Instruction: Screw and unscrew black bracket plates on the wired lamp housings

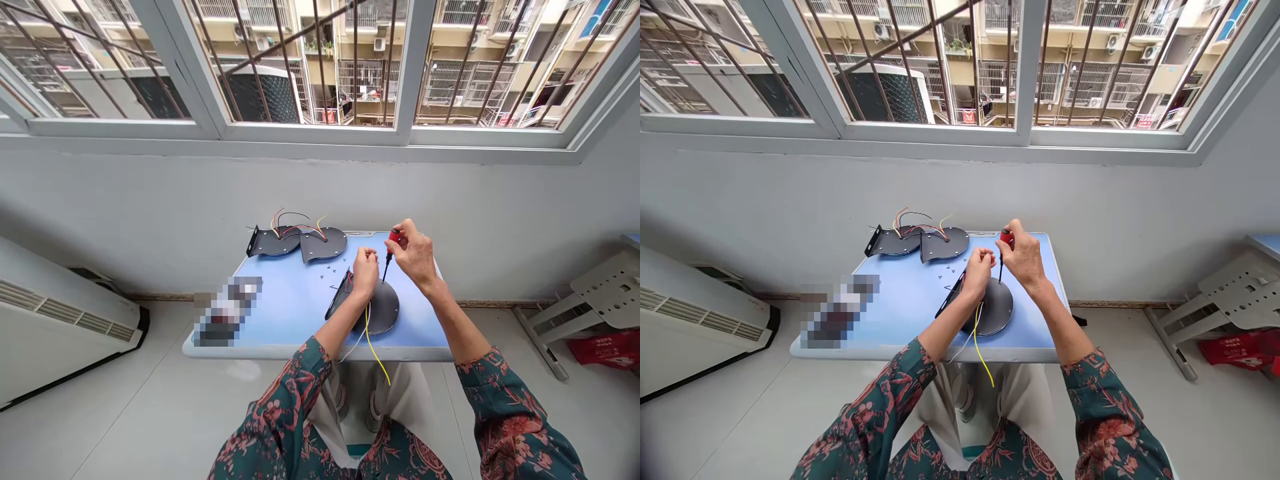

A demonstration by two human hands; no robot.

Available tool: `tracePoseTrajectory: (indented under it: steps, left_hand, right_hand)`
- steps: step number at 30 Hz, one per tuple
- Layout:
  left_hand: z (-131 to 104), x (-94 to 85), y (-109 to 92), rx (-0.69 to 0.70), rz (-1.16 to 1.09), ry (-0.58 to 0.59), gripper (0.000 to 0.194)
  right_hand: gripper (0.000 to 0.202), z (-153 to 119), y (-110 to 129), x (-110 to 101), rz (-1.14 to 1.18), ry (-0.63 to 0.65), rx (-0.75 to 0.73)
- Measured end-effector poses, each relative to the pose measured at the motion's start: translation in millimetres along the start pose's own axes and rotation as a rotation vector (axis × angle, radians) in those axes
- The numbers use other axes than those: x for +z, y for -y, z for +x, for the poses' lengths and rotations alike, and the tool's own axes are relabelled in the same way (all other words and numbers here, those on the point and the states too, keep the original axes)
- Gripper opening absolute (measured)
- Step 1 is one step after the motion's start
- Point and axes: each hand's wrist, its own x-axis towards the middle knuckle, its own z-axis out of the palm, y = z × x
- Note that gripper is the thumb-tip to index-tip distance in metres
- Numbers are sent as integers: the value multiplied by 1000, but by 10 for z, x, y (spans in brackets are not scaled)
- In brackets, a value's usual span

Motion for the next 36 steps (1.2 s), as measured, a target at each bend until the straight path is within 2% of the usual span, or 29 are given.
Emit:
tracePoseTrajectory:
  steps: [3, 7, 9, 20, 26, 28, 30, 36]
  left_hand:
    - [-22, -95, 124, 35, 64, 67, 18]
    - [-119, -210, 170, 229, 216, 267, 21]
    - [-146, -224, 159, 268, 249, 324, 22]
    - [-160, -226, 136, 283, 145, 395, 23]
    - [-170, -212, 143, 291, 278, 366, 23]
    - [-163, -202, 146, 264, 296, 349, 28]
    - [-156, -195, 145, 248, 316, 321, 27]
    - [-149, -189, 129, 261, 387, 268, 23]
  right_hand:
    - [15, -70, 71, 56, -31, 13, -61]
    - [14, -118, 86, 63, -77, -16, -96]
    - [14, -111, 67, 44, -81, -21, -86]
    - [20, 10, 51, 31, 52, 77, -52]
    - [31, 108, -59, -67, 417, 367, -39]
    - [32, 128, -45, -75, 442, 402, -19]
    - [31, 118, 4, -63, 382, 367, -14]
    - [18, 57, 110, 22, 85, 22, -114]
